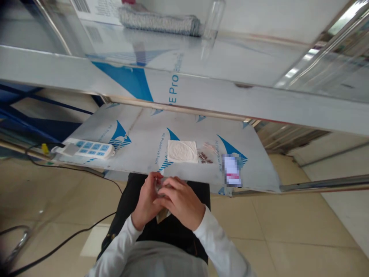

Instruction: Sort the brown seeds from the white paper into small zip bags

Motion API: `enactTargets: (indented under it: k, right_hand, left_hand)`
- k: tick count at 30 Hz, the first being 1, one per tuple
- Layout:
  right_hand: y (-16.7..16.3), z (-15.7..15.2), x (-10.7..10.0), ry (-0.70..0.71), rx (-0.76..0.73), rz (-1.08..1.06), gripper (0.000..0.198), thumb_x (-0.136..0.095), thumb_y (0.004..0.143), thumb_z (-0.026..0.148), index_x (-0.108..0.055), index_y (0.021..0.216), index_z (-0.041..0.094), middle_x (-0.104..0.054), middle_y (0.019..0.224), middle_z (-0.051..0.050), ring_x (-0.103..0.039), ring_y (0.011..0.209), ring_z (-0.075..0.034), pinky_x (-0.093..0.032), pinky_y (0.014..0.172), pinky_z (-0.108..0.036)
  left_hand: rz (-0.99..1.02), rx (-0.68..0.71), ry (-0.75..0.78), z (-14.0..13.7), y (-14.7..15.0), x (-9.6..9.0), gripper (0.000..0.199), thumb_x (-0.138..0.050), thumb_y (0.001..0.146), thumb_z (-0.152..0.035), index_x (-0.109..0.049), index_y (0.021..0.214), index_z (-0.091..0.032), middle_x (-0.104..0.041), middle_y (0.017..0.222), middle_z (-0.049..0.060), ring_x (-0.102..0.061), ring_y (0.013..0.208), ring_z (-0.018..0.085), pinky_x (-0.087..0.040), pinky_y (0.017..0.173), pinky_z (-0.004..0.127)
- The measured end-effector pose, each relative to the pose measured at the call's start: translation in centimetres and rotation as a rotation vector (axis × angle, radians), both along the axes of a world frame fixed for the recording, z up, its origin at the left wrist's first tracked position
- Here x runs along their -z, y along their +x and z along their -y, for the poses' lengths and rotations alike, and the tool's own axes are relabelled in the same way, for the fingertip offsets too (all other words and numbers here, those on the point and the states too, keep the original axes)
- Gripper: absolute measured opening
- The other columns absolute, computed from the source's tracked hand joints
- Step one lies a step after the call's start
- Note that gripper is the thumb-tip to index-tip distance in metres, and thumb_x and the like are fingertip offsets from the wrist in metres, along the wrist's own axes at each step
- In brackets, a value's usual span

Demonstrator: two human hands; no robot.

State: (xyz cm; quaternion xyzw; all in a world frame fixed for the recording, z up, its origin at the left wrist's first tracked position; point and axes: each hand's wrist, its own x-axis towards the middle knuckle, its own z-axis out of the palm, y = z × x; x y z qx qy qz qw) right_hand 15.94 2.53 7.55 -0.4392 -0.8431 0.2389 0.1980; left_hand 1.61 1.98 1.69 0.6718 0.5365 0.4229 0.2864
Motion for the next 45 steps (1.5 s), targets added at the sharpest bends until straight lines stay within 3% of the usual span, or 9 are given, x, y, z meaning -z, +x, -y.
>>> enactTargets:
  k: [4,8,10,13,17,24,30,40,45]
  right_hand:
    - [1.3,1.9,-0.3,-0.052,0.128,-0.056,0.006,-0.061,0.085,0.018,-0.065,0.082,0.020,-0.054,0.121,-0.007,-0.060,0.094,-0.016,-0.047,0.089,-0.032]
    - [1.4,3.3,-0.7,-0.138,0.155,-0.143,0.008,-0.057,0.088,0.021,-0.065,0.085,0.022,-0.067,0.092,-0.003,-0.062,0.088,-0.018,-0.047,0.084,-0.032]
    - [0.8,3.9,-0.4,-0.184,0.277,-0.312,0.008,-0.061,0.085,0.025,-0.064,0.093,0.022,-0.068,0.085,-0.002,-0.063,0.082,-0.017,-0.048,0.080,-0.031]
    - [-0.5,4.7,0.9,-0.331,0.473,-0.698,0.041,-0.071,0.077,0.033,-0.057,0.113,0.022,-0.069,0.092,-0.003,-0.064,0.084,-0.017,-0.049,0.079,-0.030]
    - [-2.0,5.3,2.5,-0.525,0.563,-0.984,0.025,-0.068,0.077,0.040,-0.065,0.085,0.016,-0.070,0.081,-0.005,-0.064,0.078,-0.018,-0.049,0.071,-0.028]
    - [-2.0,6.0,3.0,-0.389,0.622,-0.876,0.024,-0.066,0.080,0.040,-0.068,0.083,0.016,-0.070,0.079,-0.006,-0.062,0.073,-0.017,-0.047,0.068,-0.027]
    - [-2.1,6.0,2.7,-0.474,0.551,-0.937,0.033,-0.069,0.077,0.040,-0.067,0.100,0.016,-0.071,0.095,-0.009,-0.064,0.087,-0.022,-0.049,0.078,-0.033]
    - [-2.3,6.1,2.5,-0.513,0.512,-0.969,0.022,-0.071,0.076,0.037,-0.072,0.084,0.017,-0.072,0.082,-0.006,-0.065,0.078,-0.020,-0.050,0.072,-0.030]
    - [-2.3,6.1,2.2,-0.448,0.503,-0.964,0.019,-0.068,0.079,0.034,-0.072,0.081,0.016,-0.071,0.078,-0.005,-0.064,0.077,-0.019,-0.049,0.070,-0.029]
  left_hand:
    - [0.190,0.165,-0.075,2.3,-0.7,-1.2,0.053,-0.068,0.066,-0.020,-0.046,0.115,-0.019,-0.057,0.106,0.009,-0.058,0.092,0.022,-0.048,0.081,0.036]
    - [0.519,0.095,-0.197,4.1,-1.1,-2.2,0.014,-0.055,0.085,-0.022,-0.055,0.099,-0.020,-0.061,0.091,0.004,-0.059,0.086,0.016,-0.049,0.077,0.027]
    - [0.580,0.030,-0.208,4.2,-1.2,-2.5,0.006,-0.058,0.085,-0.024,-0.059,0.085,-0.018,-0.063,0.081,0.003,-0.060,0.079,0.014,-0.048,0.073,0.024]
    - [0.657,-0.033,-0.235,4.0,-1.1,-2.7,0.010,-0.067,0.079,-0.026,-0.064,0.079,-0.016,-0.067,0.078,0.004,-0.062,0.076,0.014,-0.049,0.071,0.023]
    - [0.741,-0.072,-0.312,4.2,-0.9,-3.0,0.014,-0.071,0.075,-0.028,-0.067,0.075,-0.014,-0.069,0.072,0.003,-0.062,0.068,0.013,-0.049,0.066,0.022]
    - [0.740,-0.028,-0.365,4.4,-1.6,-3.4,0.022,-0.071,0.075,-0.033,-0.068,0.082,-0.013,-0.071,0.079,0.006,-0.064,0.073,0.015,-0.051,0.068,0.023]
    - [0.717,-0.097,-0.267,4.3,-2.3,-2.5,0.019,-0.071,0.075,-0.031,-0.067,0.076,-0.013,-0.070,0.071,0.004,-0.063,0.066,0.013,-0.050,0.063,0.022]
    - [0.634,-0.101,-0.234,4.6,-1.7,-3.2,0.019,-0.068,0.078,-0.031,-0.064,0.075,-0.013,-0.067,0.068,0.003,-0.061,0.065,0.012,-0.048,0.062,0.020]
    - [0.655,0.020,-0.289,4.5,-1.7,-3.4,0.020,-0.067,0.079,-0.032,-0.067,0.084,-0.013,-0.070,0.079,0.006,-0.064,0.075,0.015,-0.051,0.070,0.024]
